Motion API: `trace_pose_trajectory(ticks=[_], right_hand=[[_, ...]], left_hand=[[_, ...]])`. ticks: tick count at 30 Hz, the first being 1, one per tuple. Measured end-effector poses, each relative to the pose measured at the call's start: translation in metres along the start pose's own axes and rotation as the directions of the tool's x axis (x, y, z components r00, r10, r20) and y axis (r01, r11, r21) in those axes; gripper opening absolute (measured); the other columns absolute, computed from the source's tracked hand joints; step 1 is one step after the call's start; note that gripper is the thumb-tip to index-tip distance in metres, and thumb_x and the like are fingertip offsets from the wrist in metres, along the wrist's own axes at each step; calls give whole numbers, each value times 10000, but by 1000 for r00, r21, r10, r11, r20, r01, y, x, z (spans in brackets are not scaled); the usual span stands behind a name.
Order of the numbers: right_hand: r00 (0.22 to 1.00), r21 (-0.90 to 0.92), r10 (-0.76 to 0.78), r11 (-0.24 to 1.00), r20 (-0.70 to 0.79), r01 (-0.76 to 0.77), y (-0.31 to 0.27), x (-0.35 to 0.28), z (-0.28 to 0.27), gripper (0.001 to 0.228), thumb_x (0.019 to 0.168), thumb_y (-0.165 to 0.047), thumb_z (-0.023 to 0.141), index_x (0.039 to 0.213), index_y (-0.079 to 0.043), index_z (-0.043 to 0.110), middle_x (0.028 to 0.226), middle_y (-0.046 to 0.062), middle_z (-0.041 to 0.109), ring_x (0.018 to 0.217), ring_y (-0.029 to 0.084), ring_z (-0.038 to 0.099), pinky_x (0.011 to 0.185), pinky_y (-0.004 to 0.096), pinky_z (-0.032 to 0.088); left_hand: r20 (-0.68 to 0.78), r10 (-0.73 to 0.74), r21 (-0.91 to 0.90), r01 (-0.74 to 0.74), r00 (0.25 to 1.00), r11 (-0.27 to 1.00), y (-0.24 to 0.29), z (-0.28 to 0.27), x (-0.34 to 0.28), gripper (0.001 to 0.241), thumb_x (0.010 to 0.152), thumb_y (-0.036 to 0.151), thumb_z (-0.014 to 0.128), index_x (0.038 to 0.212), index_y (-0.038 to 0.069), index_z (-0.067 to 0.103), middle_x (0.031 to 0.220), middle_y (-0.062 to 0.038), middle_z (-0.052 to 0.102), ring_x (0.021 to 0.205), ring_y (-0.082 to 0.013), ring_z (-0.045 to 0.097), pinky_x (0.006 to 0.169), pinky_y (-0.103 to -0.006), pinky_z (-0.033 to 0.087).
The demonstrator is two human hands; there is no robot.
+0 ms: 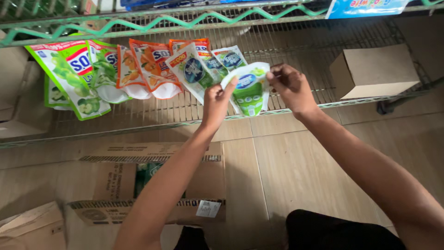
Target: The person arranges sachets of cleaning products on a wire shelf, aligning them by type and color. Later, the person picks up a small box and a snack packet, briefly handling them before the clip ends.
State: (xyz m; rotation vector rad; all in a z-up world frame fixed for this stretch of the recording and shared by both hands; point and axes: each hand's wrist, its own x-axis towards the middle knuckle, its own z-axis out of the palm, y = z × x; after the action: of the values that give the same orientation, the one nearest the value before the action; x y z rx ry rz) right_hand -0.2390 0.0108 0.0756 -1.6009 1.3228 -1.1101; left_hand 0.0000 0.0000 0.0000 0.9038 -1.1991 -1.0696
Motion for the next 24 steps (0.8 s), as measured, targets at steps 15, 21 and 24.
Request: trace_pose_trajectory(ticks=[15, 21, 24], right_hand=[[838, -314, 424, 893, 344, -323, -37, -21, 9, 674, 873, -377, 740, 1400, 1, 559, 1285, 125, 693, 1099, 194, 705, 978, 358, 559], [924, 72, 305, 942, 230, -329, 23, -19, 13, 410, 957, -210, 702, 1267, 53, 652, 1141, 113, 737, 1026, 156, 697, 935, 309, 570], [945, -40, 274, 962, 180, -271, 39, -20, 5, 307, 993, -197, 714, 1160, 60, 719, 1015, 120, 731, 932, 158, 648, 858, 318, 548]], left_hand=[[-261, -91, -291, 12, 961, 957, 47, -4, 14, 509, 962, 417, 710, 1146, -56, 750, 1078, -92, 769, 962, -112, 670, 878, -275, 522], [-289, -155, -359, 43, 945, 932, 32, -8, 16, 505, 971, 396, 699, 1170, -66, 743, 1095, -81, 761, 963, -97, 659, 859, -266, 521], [-306, -136, -295, 41, 942, 955, 22, -10, 21, 516, 960, 397, 705, 1160, -78, 737, 1067, -85, 766, 940, -102, 670, 839, -259, 529]])
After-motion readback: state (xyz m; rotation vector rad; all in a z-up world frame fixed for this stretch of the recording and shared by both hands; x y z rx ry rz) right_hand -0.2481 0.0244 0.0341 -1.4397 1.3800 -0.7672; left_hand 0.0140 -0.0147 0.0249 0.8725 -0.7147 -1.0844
